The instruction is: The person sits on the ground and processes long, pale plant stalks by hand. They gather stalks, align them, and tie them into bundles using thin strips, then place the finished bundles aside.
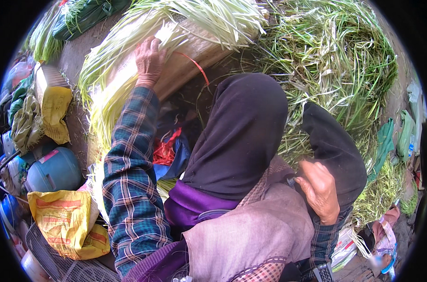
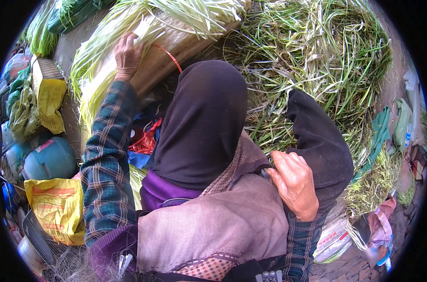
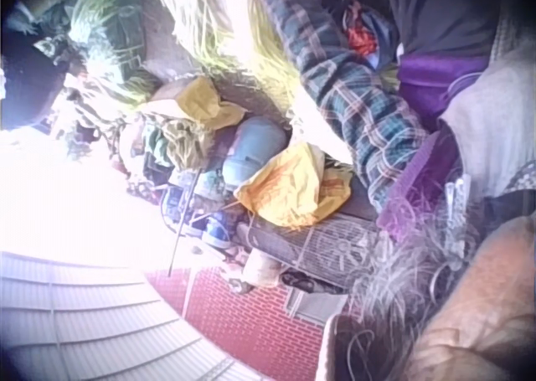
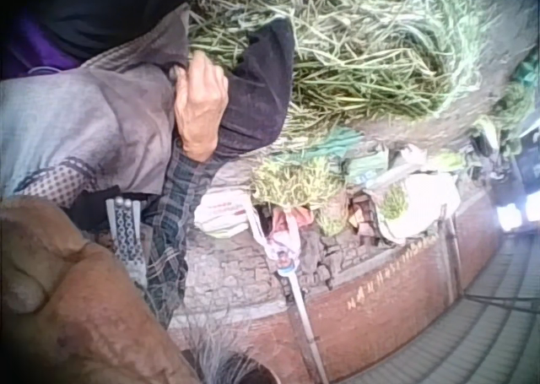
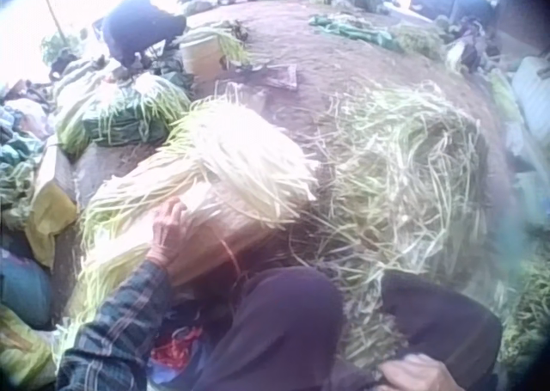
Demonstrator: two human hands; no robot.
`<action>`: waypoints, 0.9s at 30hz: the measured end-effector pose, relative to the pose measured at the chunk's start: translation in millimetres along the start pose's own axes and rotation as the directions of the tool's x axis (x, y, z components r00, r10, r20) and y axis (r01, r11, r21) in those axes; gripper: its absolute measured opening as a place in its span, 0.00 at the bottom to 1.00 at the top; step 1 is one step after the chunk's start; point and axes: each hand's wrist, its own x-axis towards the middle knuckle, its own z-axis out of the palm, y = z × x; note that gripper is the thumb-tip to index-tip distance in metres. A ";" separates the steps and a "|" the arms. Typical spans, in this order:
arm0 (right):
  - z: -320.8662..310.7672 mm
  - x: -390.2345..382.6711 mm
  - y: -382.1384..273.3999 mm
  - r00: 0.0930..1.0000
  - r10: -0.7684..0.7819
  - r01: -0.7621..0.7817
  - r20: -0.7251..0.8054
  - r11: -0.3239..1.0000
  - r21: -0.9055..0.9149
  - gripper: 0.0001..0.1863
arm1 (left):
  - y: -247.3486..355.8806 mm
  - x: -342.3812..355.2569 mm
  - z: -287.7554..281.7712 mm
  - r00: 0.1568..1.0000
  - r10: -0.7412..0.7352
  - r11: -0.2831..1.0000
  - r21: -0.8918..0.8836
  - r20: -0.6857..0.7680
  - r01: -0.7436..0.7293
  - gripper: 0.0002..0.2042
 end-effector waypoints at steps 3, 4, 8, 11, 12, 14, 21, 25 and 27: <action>-0.3 -1.1 1.3 1.000 0.005 -0.005 -0.002 1.000 0.007 0.17 | 1.2 0.4 1.2 1.000 -0.001 1.000 0.013 0.022 0.000 0.12; -0.4 -1.5 1.7 1.000 0.007 -0.007 -0.005 1.000 0.009 0.17 | 2.5 1.5 0.9 1.000 -0.006 1.000 0.012 0.023 0.006 0.11; -0.5 -1.6 0.9 1.000 0.003 -0.003 -0.009 1.000 0.011 0.17 | 10.3 10.1 -2.3 1.000 -0.016 0.999 0.041 0.016 0.015 0.09; -1.4 0.7 -0.9 1.000 0.004 -0.004 0.001 1.000 0.015 0.17 | 15.0 15.3 1.9 0.997 0.053 0.999 0.006 -0.056 -0.053 0.08; -1.8 1.3 -1.2 1.000 0.003 -0.004 0.011 1.000 0.015 0.16 | 14.8 15.4 5.6 0.996 0.067 0.998 0.007 -0.054 -0.066 0.07; -2.9 1.6 -0.5 0.999 -0.004 0.004 0.034 1.000 0.000 0.17 | 12.9 13.9 18.6 0.997 0.066 0.997 0.051 -0.033 -0.064 0.05; 2.4 -12.2 14.8 0.997 -0.058 0.057 0.051 0.998 0.013 0.17 | -23.9 26.9 50.6 0.931 0.021 0.942 0.305 0.363 -0.141 0.09; 18.3 -21.7 20.0 0.998 -0.059 0.059 0.006 0.998 0.000 0.16 | -21.7 41.5 30.2 0.877 -0.007 0.997 0.075 0.481 -0.033 0.11; 23.1 -23.8 19.6 0.993 -0.093 0.095 -0.078 0.995 0.021 0.15 | -5.5 46.9 21.2 0.939 0.037 0.984 0.154 0.341 -0.094 0.12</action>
